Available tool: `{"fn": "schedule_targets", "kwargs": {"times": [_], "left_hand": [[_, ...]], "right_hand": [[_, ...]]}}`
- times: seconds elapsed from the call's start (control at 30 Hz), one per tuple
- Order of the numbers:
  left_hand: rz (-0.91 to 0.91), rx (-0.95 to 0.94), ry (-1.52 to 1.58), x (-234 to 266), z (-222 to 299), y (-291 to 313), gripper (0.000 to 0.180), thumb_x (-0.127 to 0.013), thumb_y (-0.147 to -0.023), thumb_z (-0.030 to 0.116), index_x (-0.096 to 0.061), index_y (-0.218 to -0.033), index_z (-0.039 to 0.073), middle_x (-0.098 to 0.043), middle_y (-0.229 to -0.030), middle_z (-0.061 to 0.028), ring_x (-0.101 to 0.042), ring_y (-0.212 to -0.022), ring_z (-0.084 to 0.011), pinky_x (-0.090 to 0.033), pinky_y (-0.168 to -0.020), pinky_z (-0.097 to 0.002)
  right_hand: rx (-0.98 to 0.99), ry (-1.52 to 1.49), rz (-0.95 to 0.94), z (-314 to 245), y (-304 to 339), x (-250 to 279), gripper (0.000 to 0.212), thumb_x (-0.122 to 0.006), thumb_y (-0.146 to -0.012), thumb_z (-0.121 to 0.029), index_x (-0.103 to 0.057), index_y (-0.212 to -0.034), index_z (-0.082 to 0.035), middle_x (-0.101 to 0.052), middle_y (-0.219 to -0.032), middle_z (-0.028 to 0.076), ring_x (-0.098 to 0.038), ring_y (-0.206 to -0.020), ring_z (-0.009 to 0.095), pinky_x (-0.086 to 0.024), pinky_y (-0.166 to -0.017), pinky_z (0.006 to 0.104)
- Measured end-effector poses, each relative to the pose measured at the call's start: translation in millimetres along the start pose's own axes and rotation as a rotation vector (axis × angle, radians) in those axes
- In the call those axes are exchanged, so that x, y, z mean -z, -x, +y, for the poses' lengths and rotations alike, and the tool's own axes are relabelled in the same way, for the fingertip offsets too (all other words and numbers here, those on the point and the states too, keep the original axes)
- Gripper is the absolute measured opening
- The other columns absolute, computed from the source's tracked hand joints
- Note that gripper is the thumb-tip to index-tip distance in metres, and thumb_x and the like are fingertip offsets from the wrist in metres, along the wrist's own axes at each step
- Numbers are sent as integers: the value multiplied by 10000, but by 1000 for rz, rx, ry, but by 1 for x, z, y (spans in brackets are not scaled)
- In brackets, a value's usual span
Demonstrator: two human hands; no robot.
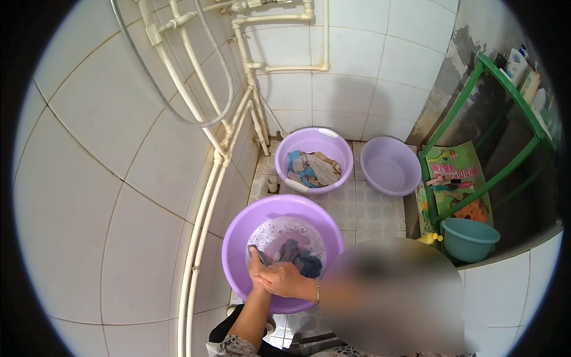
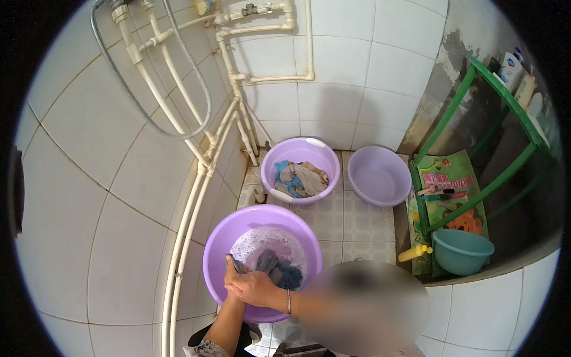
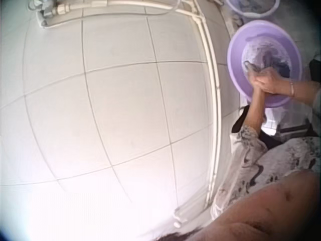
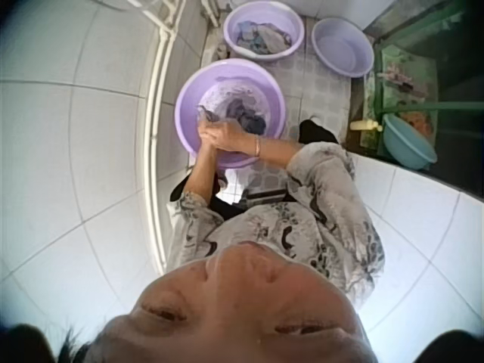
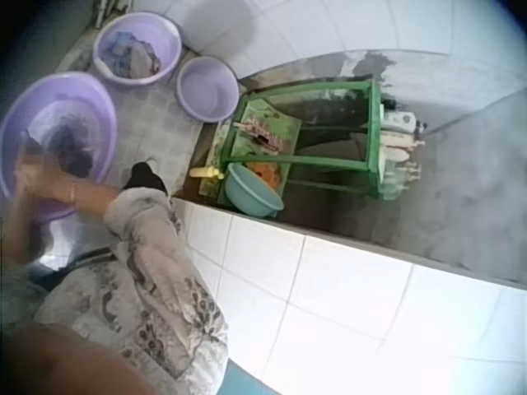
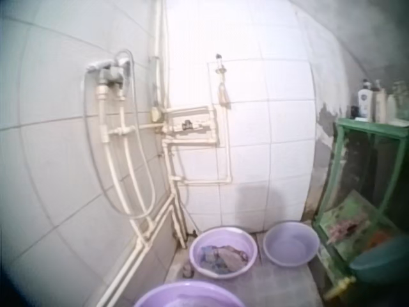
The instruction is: The person is hand-washing a dark-colored piece of clothing in a purple basin filled with soapy water. They repeatedly scrub, squeeze, and agitate the fabric with both hands. The person is seated in a tiled room with other basins and cleaning supplies visible nearby.
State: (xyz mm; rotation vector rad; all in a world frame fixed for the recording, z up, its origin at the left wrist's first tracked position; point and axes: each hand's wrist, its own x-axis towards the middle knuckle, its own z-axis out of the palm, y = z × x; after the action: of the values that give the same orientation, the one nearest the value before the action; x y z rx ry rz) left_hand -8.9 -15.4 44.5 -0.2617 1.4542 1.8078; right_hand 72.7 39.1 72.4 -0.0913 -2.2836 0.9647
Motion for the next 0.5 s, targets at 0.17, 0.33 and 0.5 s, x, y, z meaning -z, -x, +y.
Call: {"fn": "schedule_targets", "kwargs": {"times": [0.17, 0.33, 0.5], "left_hand": [[-185, 81, 34, -22, -10, 30, 488, -479, -932, 397, -485, -1186, -19, -571, -1107, -143, -567, -1019, -257, -460, -879, -394], [-113, -10, 272, 12, -16, -20, 388, -443, -947, 281, -471, -1162, -40, -562, -1025, -149, -564, -984, -267, -489, -811, -379], [28, -21, -78, 4, -33, -8, 500, -500, -922, 431, -533, -1059, -49, -576, -1009, -158, -574, -915, -209, -500, -695, -363]], "right_hand": [[-608, 81, -8, 61, -30, 26, 269, -527, -906, -309, -572, -812, -60, -587, -643, 163, -590, -583, 313, -457, -539, 403], [-477, -336, 116, 11, -19, 22, 263, -617, -859, -310, -557, -972, -82, -593, -635, 157, -602, -577, 322, -468, -535, 400], [-148, 117, 3, 33, 7, -2, 227, -584, -867, -336, -592, -851, -110, -568, -582, 150, -576, -510, 326, -457, -454, 414]]}}
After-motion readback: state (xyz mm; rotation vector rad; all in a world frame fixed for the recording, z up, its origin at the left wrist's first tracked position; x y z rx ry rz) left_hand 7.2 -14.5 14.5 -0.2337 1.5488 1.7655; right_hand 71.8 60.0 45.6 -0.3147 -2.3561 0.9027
